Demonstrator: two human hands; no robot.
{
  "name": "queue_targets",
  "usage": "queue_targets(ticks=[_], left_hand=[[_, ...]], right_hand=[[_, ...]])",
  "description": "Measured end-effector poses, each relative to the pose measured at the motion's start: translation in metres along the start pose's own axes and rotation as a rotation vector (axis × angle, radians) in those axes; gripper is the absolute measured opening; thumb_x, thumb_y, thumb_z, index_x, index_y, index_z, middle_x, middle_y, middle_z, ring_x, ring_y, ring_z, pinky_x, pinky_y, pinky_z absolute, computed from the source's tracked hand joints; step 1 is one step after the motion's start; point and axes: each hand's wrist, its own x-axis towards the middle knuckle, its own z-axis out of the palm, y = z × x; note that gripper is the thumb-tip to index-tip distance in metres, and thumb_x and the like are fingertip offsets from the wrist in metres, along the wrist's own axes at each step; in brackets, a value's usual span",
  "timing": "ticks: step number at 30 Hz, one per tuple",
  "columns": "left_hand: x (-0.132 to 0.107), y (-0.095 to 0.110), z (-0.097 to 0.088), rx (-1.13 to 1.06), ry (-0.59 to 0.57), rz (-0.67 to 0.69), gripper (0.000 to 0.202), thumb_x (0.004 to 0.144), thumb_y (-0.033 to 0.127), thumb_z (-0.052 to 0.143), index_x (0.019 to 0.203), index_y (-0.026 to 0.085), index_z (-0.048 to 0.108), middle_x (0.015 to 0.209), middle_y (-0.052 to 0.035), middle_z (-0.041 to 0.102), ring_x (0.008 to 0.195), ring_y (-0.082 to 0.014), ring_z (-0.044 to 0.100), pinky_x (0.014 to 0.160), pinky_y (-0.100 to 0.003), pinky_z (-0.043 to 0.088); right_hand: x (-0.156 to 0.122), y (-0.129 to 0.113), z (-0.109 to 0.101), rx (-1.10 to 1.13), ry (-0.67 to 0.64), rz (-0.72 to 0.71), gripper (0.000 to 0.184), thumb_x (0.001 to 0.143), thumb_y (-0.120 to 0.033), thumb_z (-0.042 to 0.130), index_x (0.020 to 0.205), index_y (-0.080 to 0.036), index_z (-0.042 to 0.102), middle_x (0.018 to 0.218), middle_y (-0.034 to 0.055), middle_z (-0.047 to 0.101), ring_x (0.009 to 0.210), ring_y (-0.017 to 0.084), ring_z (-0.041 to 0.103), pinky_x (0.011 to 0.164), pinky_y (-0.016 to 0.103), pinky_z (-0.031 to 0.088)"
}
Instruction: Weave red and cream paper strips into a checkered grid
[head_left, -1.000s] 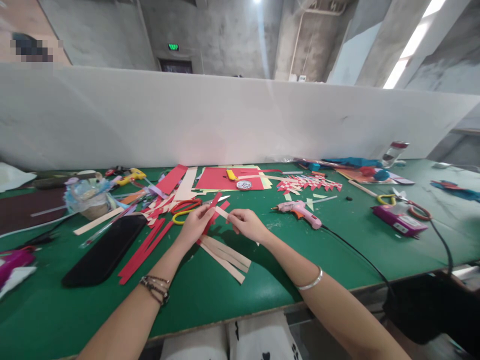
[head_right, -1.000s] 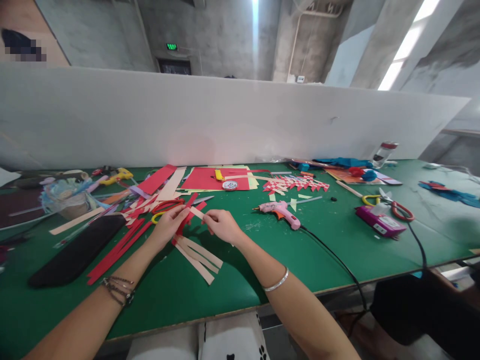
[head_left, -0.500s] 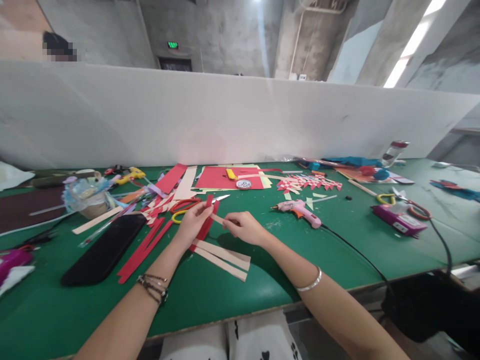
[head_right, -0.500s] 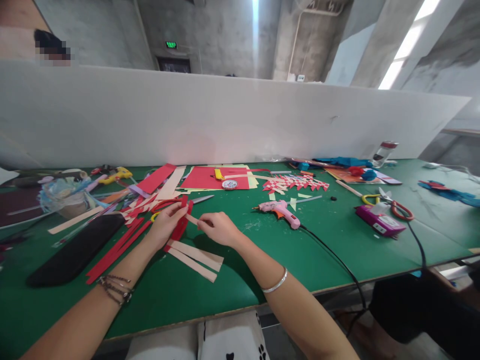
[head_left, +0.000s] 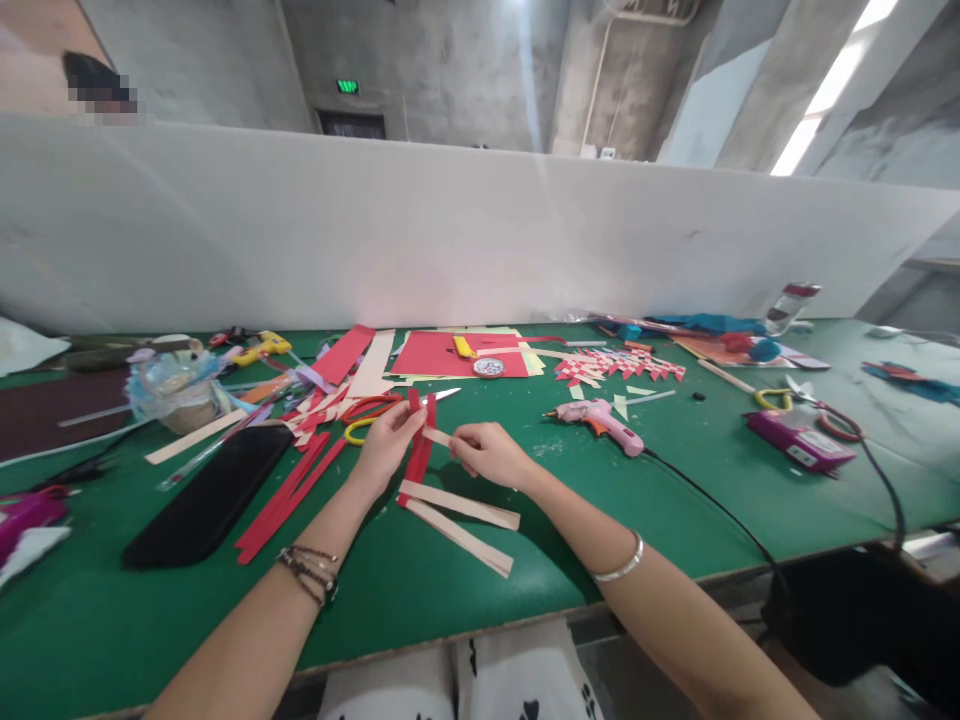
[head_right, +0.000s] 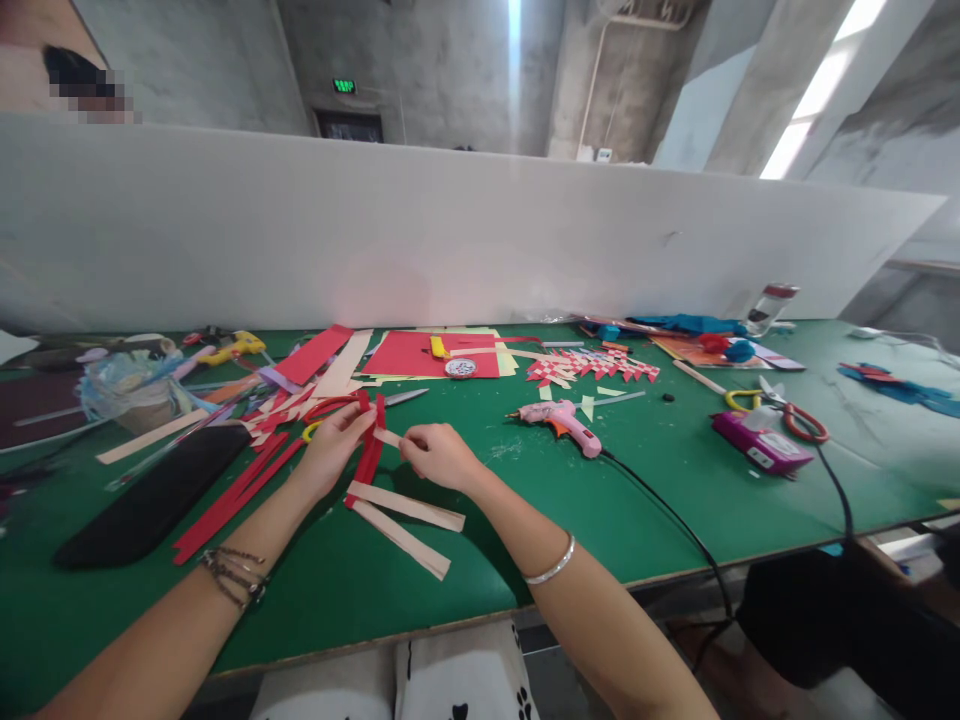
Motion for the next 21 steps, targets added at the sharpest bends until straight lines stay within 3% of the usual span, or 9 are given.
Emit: queue_targets(ticks=[9,13,17,21], left_hand=[[0.0018,-0.0030,0.0010,-0.003,0.019,-0.001,0.045,0.058,0.052,0.068,0.084,0.016,0.063,0.079,-0.0021,0.066,0.072,-0.0155,0.058,0.062,-0.022,0.043],[0.0010,-0.0011,0.0007,0.021,0.021,0.007,0.044,0.059,0.053,0.067,0.083,0.016,0.061,0.068,0.0014,0.061,0.060,-0.0122,0.053,0.055,-0.021,0.040],[-0.0032,0.0043,0.0010,0.075,-0.003,0.029,0.037,0.067,0.053,0.061,0.065,0.017,0.055,0.051,0.0059,0.047,0.046,-0.0081,0.041,0.047,-0.020,0.032],[-0.0061,0.0070,0.0009,0.209,-0.028,0.108,0.046,0.077,0.057,0.049,0.052,0.018,0.045,0.046,0.0053,0.040,0.042,-0.0084,0.036,0.045,-0.021,0.031]], right_hand=[[-0.0017,-0.0005,-0.0011,-0.040,-0.018,0.007,0.025,0.082,-0.020,0.040,0.058,-0.017,0.046,0.045,-0.0052,0.050,0.042,0.006,0.042,0.050,0.018,0.032],[-0.0024,-0.0017,-0.0025,-0.044,-0.026,0.010,0.025,0.081,-0.019,0.041,0.056,-0.017,0.046,0.044,-0.0053,0.049,0.042,0.006,0.043,0.050,0.017,0.032],[-0.0023,-0.0006,-0.0011,0.009,-0.055,0.037,0.023,0.082,-0.020,0.039,0.061,-0.016,0.047,0.046,-0.0061,0.049,0.037,0.004,0.040,0.046,0.016,0.031],[-0.0026,0.0001,-0.0003,0.023,-0.063,0.033,0.024,0.082,-0.020,0.039,0.060,-0.017,0.045,0.046,-0.0060,0.049,0.037,0.004,0.040,0.046,0.016,0.031]])
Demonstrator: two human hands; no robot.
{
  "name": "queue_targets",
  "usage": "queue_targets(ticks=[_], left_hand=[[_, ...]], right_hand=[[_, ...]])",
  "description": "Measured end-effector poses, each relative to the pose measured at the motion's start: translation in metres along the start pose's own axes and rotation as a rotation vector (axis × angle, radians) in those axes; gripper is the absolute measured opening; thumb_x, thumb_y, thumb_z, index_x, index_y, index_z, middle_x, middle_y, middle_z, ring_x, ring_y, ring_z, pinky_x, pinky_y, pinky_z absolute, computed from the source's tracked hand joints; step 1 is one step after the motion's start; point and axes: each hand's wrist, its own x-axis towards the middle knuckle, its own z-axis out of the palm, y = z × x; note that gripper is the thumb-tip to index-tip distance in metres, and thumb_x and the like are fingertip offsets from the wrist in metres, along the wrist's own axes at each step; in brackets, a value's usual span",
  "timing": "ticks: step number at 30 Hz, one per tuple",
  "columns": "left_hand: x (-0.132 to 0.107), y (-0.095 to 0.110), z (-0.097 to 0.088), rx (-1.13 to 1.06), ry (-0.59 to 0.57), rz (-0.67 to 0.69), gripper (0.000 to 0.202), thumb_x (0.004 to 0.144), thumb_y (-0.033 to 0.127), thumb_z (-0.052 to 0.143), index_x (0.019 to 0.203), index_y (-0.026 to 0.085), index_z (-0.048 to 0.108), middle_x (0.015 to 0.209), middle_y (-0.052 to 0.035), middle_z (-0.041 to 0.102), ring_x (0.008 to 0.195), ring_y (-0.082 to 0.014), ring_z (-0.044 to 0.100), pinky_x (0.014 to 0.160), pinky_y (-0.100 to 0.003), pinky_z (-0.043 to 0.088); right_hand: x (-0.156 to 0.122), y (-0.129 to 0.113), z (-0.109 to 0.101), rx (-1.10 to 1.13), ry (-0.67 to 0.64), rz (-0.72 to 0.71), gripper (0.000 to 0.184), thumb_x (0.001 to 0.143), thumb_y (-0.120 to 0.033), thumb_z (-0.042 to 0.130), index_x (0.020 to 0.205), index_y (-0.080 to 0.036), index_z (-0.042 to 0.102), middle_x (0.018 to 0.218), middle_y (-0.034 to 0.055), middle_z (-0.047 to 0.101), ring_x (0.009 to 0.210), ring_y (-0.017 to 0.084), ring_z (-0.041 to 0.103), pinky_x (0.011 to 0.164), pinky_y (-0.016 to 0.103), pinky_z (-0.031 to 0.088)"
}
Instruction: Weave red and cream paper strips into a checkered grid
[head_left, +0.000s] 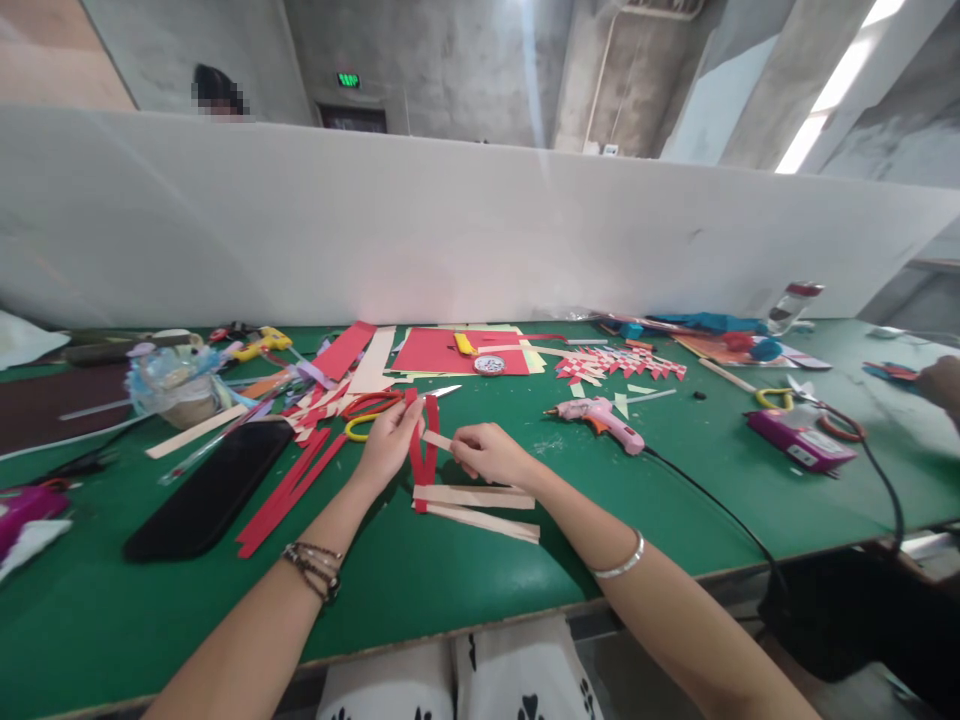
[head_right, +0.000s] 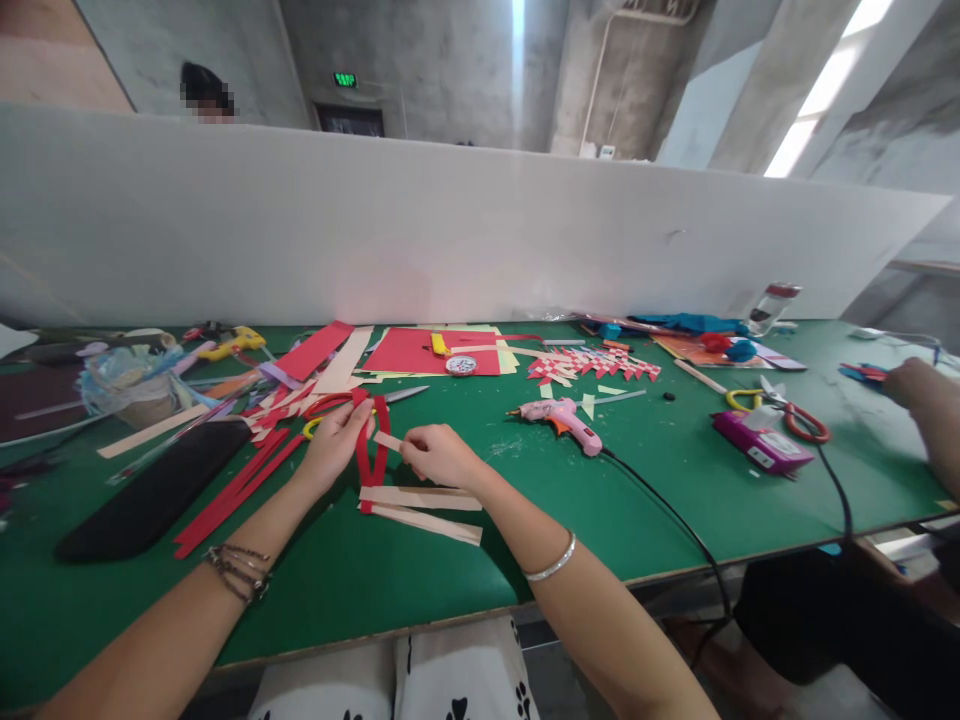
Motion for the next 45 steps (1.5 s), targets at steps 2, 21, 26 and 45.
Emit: queue_targets(ticks=[2,21,26,45], left_hand=[[0.001,-0.002,0.000,0.034,0.028,0.017,0.045,0.076,0.058,0.047,0.055,0.019,0.047,0.048,0.0044,0.042,0.045,-0.0099,0.039,0.047,-0.022,0.033],[0.006,-0.010,-0.003,0.022,0.000,-0.012,0.042,0.070,0.050,0.058,0.087,0.013,0.065,0.083,-0.0052,0.067,0.076,-0.0201,0.059,0.070,-0.029,0.045],[0.006,-0.012,-0.003,0.019,0.028,-0.013,0.044,0.068,0.052,0.060,0.088,0.013,0.065,0.083,-0.0054,0.067,0.077,-0.0209,0.059,0.072,-0.031,0.045],[0.010,-0.008,-0.006,0.165,0.040,0.068,0.046,0.074,0.046,0.053,0.108,0.016,0.058,0.093,-0.0053,0.061,0.079,-0.0165,0.057,0.069,-0.024,0.046]], right_hand=[[0.000,-0.001,0.000,-0.002,-0.009,-0.006,0.024,0.082,-0.020,0.039,0.059,-0.016,0.045,0.046,-0.0060,0.049,0.038,0.004,0.040,0.047,0.016,0.032],[-0.002,-0.002,-0.005,-0.101,-0.134,-0.083,0.027,0.082,-0.020,0.039,0.056,-0.017,0.045,0.049,-0.0043,0.051,0.047,0.007,0.043,0.051,0.018,0.032],[-0.004,-0.002,-0.010,-0.187,-0.225,-0.133,0.026,0.080,-0.020,0.041,0.055,-0.016,0.048,0.050,-0.0043,0.049,0.049,0.007,0.040,0.051,0.018,0.030],[-0.005,0.000,-0.012,-0.392,-0.243,-0.189,0.024,0.079,-0.023,0.046,0.060,-0.016,0.059,0.054,-0.0022,0.050,0.051,0.008,0.036,0.051,0.021,0.025]])
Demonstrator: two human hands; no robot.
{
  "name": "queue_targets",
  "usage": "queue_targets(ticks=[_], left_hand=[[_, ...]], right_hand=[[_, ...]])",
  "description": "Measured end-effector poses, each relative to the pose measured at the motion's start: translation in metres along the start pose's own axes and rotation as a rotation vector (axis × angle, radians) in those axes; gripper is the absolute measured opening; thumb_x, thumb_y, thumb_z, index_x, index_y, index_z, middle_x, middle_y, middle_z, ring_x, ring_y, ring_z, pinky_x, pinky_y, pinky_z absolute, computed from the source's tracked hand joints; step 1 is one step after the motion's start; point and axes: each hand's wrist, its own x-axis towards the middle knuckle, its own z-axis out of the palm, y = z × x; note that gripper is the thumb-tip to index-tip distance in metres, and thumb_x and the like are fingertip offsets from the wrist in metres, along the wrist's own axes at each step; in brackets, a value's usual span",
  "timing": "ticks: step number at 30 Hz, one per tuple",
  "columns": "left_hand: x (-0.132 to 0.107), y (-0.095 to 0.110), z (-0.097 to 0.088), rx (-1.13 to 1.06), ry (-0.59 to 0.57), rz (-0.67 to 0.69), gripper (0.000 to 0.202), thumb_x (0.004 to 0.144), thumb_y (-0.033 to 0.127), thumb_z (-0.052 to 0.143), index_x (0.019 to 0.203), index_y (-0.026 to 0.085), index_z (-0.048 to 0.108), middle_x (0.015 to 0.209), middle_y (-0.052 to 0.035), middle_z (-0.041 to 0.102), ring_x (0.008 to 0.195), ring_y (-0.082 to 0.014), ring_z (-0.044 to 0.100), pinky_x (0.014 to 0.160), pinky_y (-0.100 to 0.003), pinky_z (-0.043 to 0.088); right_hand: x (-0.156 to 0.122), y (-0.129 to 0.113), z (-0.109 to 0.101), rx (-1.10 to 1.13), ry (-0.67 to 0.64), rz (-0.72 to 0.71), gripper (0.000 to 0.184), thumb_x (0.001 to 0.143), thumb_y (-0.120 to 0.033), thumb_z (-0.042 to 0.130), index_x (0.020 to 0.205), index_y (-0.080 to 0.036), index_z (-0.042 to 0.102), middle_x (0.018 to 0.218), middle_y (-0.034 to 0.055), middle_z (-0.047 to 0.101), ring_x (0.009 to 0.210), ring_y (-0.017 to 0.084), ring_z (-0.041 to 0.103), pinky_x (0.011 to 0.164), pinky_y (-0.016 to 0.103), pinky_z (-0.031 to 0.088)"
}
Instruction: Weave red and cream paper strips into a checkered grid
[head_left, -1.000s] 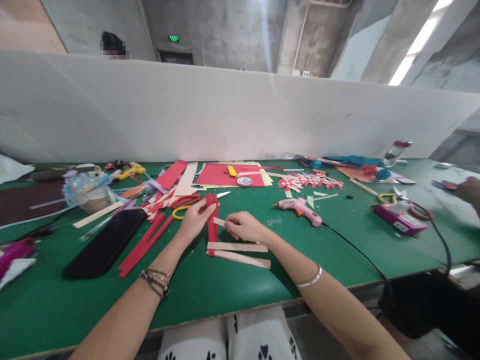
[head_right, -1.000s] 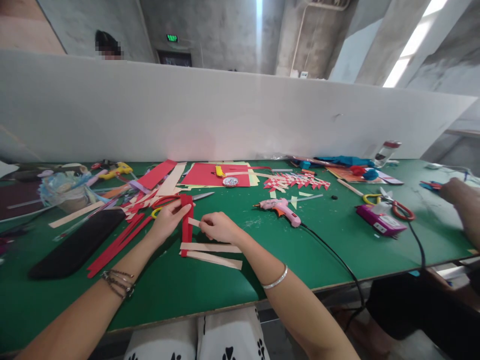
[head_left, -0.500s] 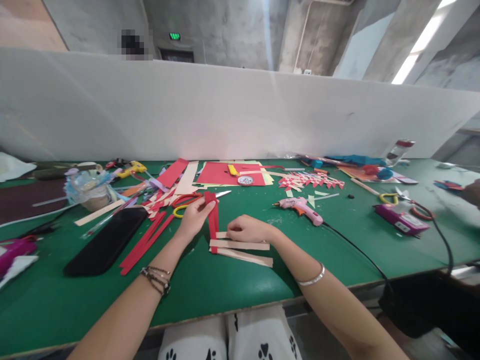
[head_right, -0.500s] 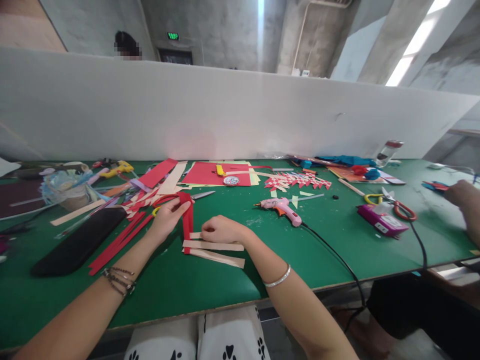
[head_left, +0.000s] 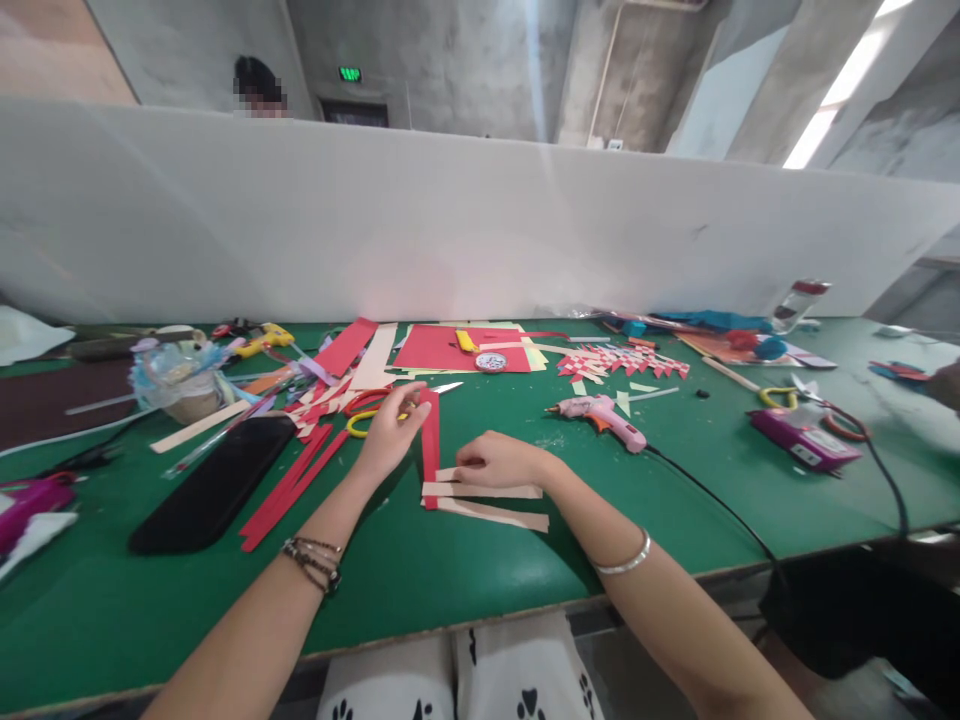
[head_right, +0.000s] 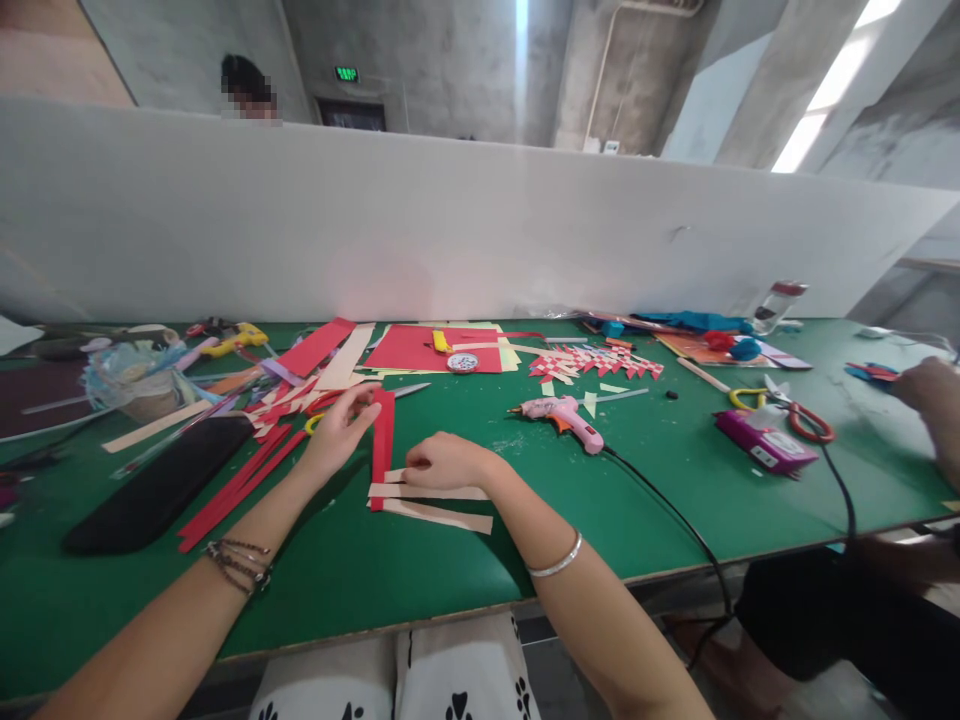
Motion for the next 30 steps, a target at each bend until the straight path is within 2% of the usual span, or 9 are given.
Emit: queue_targets(ticks=[2,4,7,10,13,17,19,25,30], left_hand=[[0.002,0.004,-0.006,0.067,0.123,0.053,0.047,0.077,0.044,0.049,0.116,0.017,0.052,0.101,-0.0068,0.057,0.082,-0.0153,0.056,0.068,-0.023,0.047],[0.000,0.011,-0.016,0.165,0.123,0.137,0.045,0.082,0.043,0.042,0.118,0.018,0.051,0.109,-0.0085,0.054,0.094,-0.0176,0.055,0.075,-0.025,0.047],[-0.012,0.019,-0.028,0.355,-0.184,0.257,0.043,0.088,0.043,0.032,0.115,0.020,0.056,0.118,-0.0084,0.056,0.113,-0.0215,0.048,0.098,-0.034,0.036],[-0.032,0.016,-0.034,0.549,-0.517,0.307,0.051,0.086,0.048,0.039,0.130,0.021,0.045,0.137,-0.0082,0.044,0.126,-0.0244,0.037,0.105,-0.037,0.027],[-0.050,0.003,-0.035,0.675,-0.676,0.307,0.058,0.086,0.051,0.038,0.138,0.025,0.032,0.144,-0.0055,0.032,0.132,-0.0232,0.029,0.108,-0.038,0.021],[-0.059,-0.009,-0.033,0.761,-0.725,0.263,0.061,0.087,0.055,0.032,0.141,0.027,0.024,0.147,-0.0045,0.025,0.135,-0.0237,0.021,0.109,-0.041,0.016],[-0.060,-0.010,-0.032,0.767,-0.747,0.238,0.061,0.088,0.056,0.029,0.141,0.027,0.021,0.148,-0.0041,0.022,0.135,-0.0242,0.019,0.109,-0.044,0.015],[-0.058,0.001,-0.028,0.811,-0.766,0.226,0.065,0.087,0.060,0.024,0.142,0.025,0.019,0.149,-0.0040,0.018,0.136,-0.0240,0.016,0.110,-0.048,0.012],[-0.057,0.006,-0.021,0.848,-0.783,0.233,0.069,0.086,0.063,0.023,0.141,0.023,0.023,0.149,-0.0062,0.019,0.136,-0.0240,0.017,0.109,-0.048,0.013]], right_hand=[[-0.001,0.000,0.001,-0.028,0.040,0.035,0.024,0.079,-0.027,0.047,0.062,-0.016,0.060,0.054,-0.0013,0.052,0.050,0.008,0.036,0.051,0.021,0.024],[-0.002,0.000,0.002,-0.059,0.085,0.060,0.024,0.080,-0.031,0.048,0.066,-0.017,0.062,0.055,-0.0010,0.053,0.050,0.009,0.036,0.050,0.022,0.024],[-0.002,0.001,0.002,-0.098,0.129,0.038,0.025,0.082,-0.032,0.048,0.067,-0.017,0.062,0.059,-0.0002,0.054,0.053,0.009,0.039,0.053,0.022,0.026],[-0.002,0.000,-0.002,-0.123,0.137,-0.024,0.024,0.083,-0.032,0.048,0.071,-0.016,0.062,0.071,0.0024,0.057,0.064,0.011,0.046,0.060,0.022,0.031],[-0.005,-0.006,-0.004,-0.148,0.101,-0.032,0.026,0.082,-0.039,0.052,0.088,-0.016,0.062,0.084,0.0062,0.058,0.078,0.015,0.051,0.069,0.025,0.037],[-0.018,-0.019,0.005,-0.227,0.077,-0.057,0.049,0.072,-0.052,0.061,0.105,-0.016,0.056,0.099,0.0098,0.056,0.093,0.023,0.051,0.080,0.034,0.040],[-0.026,-0.025,0.013,-0.249,0.083,-0.055,0.054,0.070,-0.052,0.063,0.109,-0.016,0.052,0.103,0.0104,0.055,0.096,0.024,0.050,0.082,0.036,0.041],[-0.032,-0.024,0.023,-0.181,0.121,-0.044,0.032,0.081,-0.037,0.057,0.107,-0.018,0.053,0.104,0.0093,0.053,0.096,0.021,0.050,0.083,0.036,0.043],[-0.030,-0.016,0.023,-0.127,0.121,-0.053,0.026,0.082,-0.031,0.055,0.105,-0.018,0.057,0.105,0.0089,0.054,0.096,0.020,0.050,0.086,0.035,0.043]])
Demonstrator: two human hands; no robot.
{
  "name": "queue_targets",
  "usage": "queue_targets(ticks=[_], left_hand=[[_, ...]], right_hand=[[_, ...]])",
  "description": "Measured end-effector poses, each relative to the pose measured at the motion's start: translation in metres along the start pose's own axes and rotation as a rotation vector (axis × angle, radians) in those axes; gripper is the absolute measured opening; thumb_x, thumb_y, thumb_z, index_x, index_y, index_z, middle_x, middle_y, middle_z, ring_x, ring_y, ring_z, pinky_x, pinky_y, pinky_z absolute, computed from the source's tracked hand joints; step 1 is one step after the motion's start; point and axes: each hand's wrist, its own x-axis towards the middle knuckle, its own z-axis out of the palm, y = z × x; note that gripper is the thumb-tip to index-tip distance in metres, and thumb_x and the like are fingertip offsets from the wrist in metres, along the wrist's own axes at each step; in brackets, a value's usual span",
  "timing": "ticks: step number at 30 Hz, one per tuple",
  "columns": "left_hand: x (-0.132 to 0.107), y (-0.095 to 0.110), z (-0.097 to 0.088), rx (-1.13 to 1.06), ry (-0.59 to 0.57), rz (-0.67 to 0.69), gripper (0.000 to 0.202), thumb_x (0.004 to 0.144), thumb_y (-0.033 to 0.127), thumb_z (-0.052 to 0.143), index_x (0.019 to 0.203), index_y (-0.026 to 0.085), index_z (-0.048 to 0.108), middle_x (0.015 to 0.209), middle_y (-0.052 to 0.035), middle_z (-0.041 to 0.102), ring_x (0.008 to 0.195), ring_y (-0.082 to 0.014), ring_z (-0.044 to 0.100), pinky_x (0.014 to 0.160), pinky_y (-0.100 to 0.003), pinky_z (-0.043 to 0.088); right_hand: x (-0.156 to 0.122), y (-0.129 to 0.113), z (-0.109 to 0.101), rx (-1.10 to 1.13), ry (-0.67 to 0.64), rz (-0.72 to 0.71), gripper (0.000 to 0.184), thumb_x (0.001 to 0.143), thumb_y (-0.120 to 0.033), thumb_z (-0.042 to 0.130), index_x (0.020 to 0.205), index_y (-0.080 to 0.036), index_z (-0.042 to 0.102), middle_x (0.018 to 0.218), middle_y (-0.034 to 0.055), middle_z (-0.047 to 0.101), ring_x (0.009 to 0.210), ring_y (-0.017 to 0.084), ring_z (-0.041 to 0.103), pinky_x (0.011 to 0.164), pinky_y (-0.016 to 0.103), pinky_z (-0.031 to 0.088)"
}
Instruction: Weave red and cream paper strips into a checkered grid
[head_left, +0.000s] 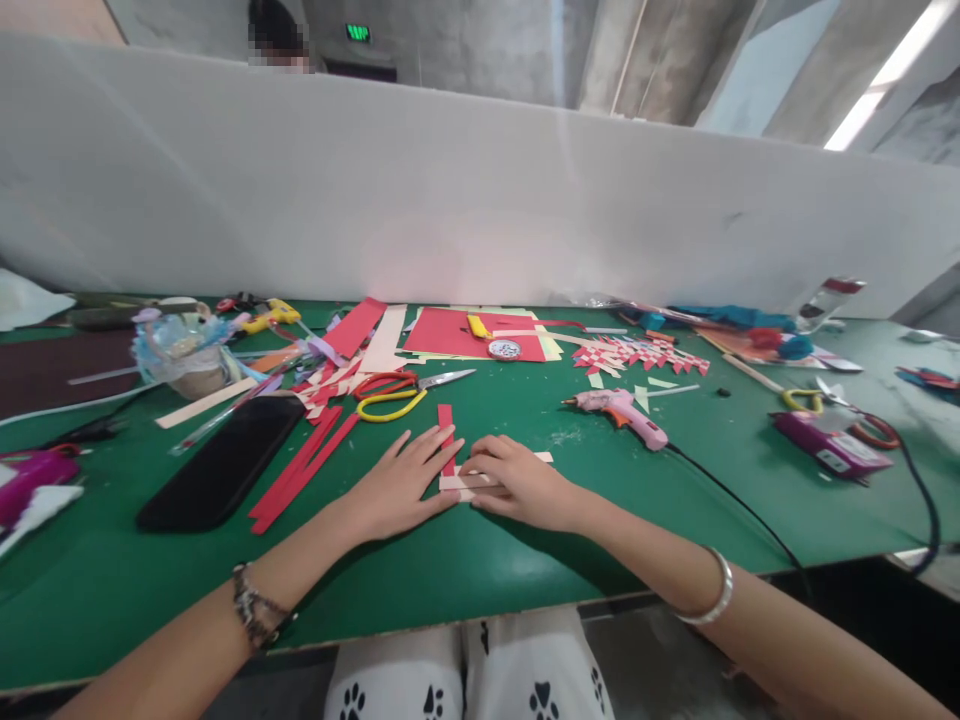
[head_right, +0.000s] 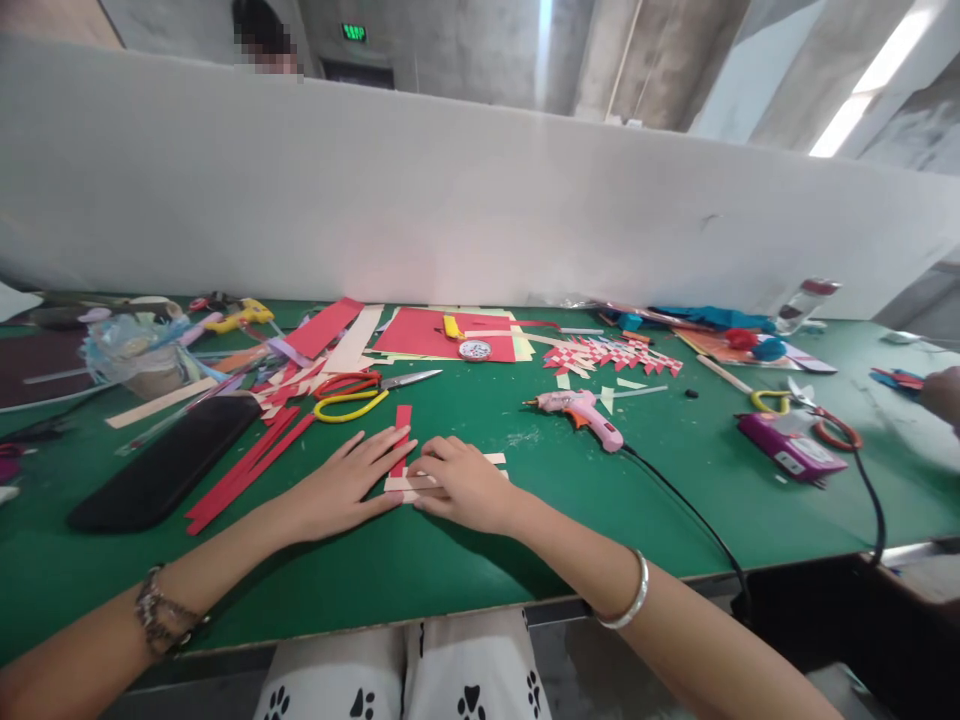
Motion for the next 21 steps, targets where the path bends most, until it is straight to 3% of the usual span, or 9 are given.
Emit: queue_targets(ticks=[11,21], left_hand=[[-0.0015,-0.0027,0.0020,-0.033,0.010,0.012,0.071,0.084,0.063,0.030,0.141,0.022,0.021,0.149,-0.0067,0.018,0.136,-0.0237,0.018,0.109,-0.047,0.015],[-0.0024,0.0022,0.0099,0.001,0.093,0.008,0.066,0.085,0.062,0.028,0.138,0.023,0.032,0.146,-0.0068,0.027,0.134,-0.0263,0.023,0.108,-0.050,0.018]], right_hand=[[-0.0013,0.0045,0.0033,0.010,0.026,-0.017,0.029,0.081,-0.031,0.056,0.107,-0.018,0.058,0.107,0.0101,0.053,0.098,0.021,0.050,0.087,0.036,0.042],[-0.0013,0.0015,0.0092,0.037,0.068,0.028,0.026,0.081,-0.034,0.057,0.102,-0.018,0.057,0.108,0.0091,0.053,0.096,0.021,0.047,0.086,0.037,0.041]])
